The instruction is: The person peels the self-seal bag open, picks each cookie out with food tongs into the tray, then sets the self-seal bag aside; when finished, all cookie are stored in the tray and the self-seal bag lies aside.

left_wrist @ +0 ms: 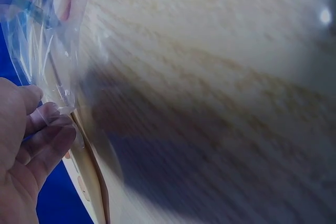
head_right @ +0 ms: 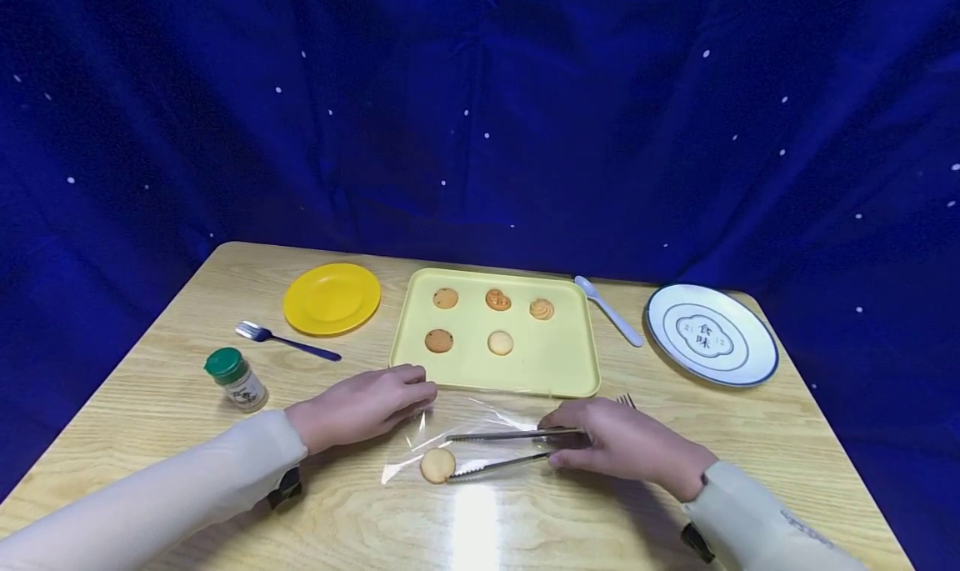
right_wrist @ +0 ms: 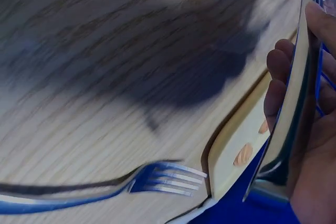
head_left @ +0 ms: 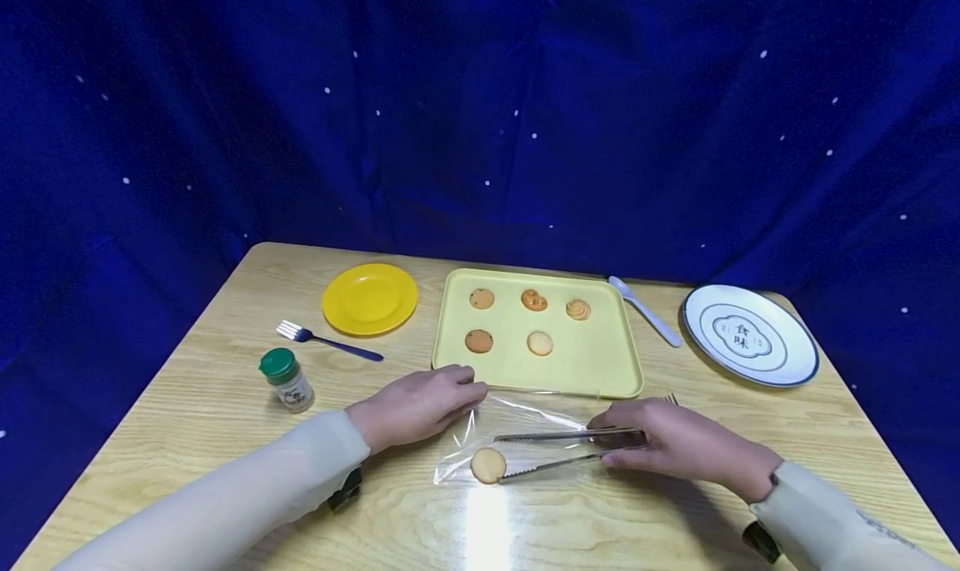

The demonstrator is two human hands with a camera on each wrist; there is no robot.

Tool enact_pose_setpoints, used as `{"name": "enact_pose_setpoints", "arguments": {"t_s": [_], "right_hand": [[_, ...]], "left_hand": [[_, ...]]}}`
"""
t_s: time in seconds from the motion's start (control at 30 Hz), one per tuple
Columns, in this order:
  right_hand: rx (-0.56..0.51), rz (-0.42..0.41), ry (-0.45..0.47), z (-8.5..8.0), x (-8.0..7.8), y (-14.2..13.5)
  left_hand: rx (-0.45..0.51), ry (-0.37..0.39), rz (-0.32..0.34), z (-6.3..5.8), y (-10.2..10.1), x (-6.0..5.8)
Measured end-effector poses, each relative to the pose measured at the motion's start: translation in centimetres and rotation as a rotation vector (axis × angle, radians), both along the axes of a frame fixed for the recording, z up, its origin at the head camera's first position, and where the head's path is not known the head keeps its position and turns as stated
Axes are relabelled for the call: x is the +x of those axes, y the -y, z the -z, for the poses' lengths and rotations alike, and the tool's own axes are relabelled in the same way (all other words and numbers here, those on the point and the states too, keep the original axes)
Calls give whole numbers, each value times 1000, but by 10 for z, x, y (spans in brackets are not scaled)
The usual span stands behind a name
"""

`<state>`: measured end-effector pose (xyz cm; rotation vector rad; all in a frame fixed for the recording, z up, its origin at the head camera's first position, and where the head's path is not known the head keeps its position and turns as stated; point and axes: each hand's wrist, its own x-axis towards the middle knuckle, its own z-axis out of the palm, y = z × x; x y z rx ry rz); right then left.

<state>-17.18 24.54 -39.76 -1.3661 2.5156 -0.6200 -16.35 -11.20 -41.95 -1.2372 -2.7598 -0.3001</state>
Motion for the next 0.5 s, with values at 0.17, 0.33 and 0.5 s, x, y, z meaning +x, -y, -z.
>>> {"name": "enact_pose_setpoints", "arguments": {"t_s": [0.17,0.33,0.5], "right_hand": [[22,15,25,1,-2,12],[19,9,53,2,-4,15],[28,-5,29,3,-3,18]], "left_hand": [[-11,-2,3,-1,1,0],[-7,0,13,-1,2,0],[-4,5,12,-1,2,1]]}}
